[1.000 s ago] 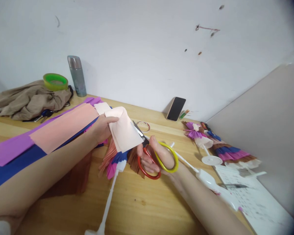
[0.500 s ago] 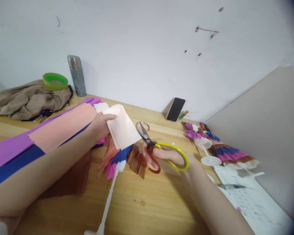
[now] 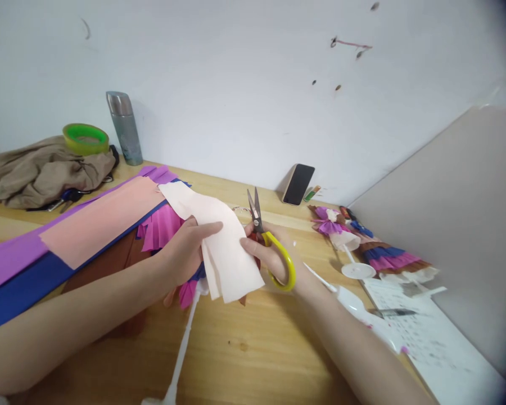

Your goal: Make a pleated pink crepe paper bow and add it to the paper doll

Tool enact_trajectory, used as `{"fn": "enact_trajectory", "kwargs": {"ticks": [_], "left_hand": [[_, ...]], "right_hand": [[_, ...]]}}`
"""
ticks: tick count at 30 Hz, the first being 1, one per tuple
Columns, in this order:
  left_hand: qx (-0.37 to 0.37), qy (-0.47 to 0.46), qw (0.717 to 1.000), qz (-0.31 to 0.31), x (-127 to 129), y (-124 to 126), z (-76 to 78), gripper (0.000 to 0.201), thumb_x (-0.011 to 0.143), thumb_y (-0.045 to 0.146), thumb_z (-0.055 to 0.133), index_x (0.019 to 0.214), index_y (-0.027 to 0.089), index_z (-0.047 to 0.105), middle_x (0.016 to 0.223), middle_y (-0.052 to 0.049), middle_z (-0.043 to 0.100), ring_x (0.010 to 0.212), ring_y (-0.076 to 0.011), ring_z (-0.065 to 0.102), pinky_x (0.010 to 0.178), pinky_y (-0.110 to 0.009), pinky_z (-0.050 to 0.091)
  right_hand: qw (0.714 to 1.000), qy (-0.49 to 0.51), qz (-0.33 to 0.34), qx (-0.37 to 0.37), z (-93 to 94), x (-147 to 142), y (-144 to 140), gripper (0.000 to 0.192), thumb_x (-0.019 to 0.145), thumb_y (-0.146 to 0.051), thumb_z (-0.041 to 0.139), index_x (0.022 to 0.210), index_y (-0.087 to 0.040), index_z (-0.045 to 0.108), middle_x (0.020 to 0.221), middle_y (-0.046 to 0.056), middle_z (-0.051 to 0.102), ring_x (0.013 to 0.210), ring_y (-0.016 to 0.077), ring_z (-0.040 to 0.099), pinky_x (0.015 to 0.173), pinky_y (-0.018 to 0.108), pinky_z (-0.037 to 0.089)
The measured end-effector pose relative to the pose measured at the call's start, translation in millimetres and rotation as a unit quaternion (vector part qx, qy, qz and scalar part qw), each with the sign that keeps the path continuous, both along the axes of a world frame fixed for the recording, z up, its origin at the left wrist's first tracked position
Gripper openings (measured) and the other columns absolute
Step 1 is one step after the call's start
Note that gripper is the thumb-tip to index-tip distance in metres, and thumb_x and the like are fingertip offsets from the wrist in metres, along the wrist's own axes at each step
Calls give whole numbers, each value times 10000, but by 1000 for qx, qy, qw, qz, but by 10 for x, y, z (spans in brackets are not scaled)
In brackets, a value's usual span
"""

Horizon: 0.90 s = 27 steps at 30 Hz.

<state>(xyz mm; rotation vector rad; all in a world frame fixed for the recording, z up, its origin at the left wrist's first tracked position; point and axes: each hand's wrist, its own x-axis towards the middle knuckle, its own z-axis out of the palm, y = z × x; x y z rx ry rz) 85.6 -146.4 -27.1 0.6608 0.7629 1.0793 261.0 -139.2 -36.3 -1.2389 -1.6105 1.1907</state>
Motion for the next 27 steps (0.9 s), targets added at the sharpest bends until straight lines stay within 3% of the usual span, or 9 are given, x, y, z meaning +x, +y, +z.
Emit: {"fn": "enact_trajectory", "kwargs": {"ticks": [4,8,12,15,20,24,27], "left_hand": [[-34,-55,998,-10,-63,59,43,343,819,268,599,1098,79,668,1002,-176,747,1001,-354,684,962,-493,496],[-96,-76,992,-39,-121,167,-61,418,815,401,582,1062,80,686,947,-201,748,971,-393,686,917,-532,512],[-74,-62,994,-55,-164,243,-151,368,828,387,588,1014,87,691,932,-216,745,909,-391,699,868,-538,525],[-50,-55,997,-16,-215,281,-152,331,843,392,588,951,101,702,892,-189,753,895,-370,706,860,-505,535],[-24,-35,999,-13,-285,327,-125,403,831,454,612,989,97,713,885,-177,758,899,-373,709,846,-495,543],[-65,-7,996,-64,-283,328,-127,329,801,365,656,980,95,711,874,-182,757,879,-372,712,817,-489,555],[-62,4,994,-89,-300,332,-140,269,789,267,661,970,76,714,901,-197,756,837,-345,717,806,-460,562]], "right_hand": [[993,81,40,-78,7,-42,-10,176,666,-287,649,679,-200,497,492,-71,487,407,93,452,398,218,345],[969,178,42,-164,-61,-69,-15,189,666,-309,661,686,-199,509,469,-65,498,375,98,437,358,216,325],[934,255,52,-244,-78,-36,-8,153,681,-279,641,690,-196,513,490,-44,529,403,126,487,379,235,399],[908,284,85,-296,-67,-6,-1,116,692,-264,609,686,-198,515,490,-22,545,434,170,528,407,294,453],[922,268,79,-268,-121,-65,-9,141,692,-262,622,634,-184,520,472,-14,534,442,144,497,439,265,404],[960,229,32,-156,-157,-146,-29,152,618,-223,683,681,-175,553,519,-55,539,463,95,487,468,218,391],[973,188,61,-120,-130,-148,-46,191,699,-300,696,697,-181,547,484,-64,535,411,94,490,431,214,384]]}}
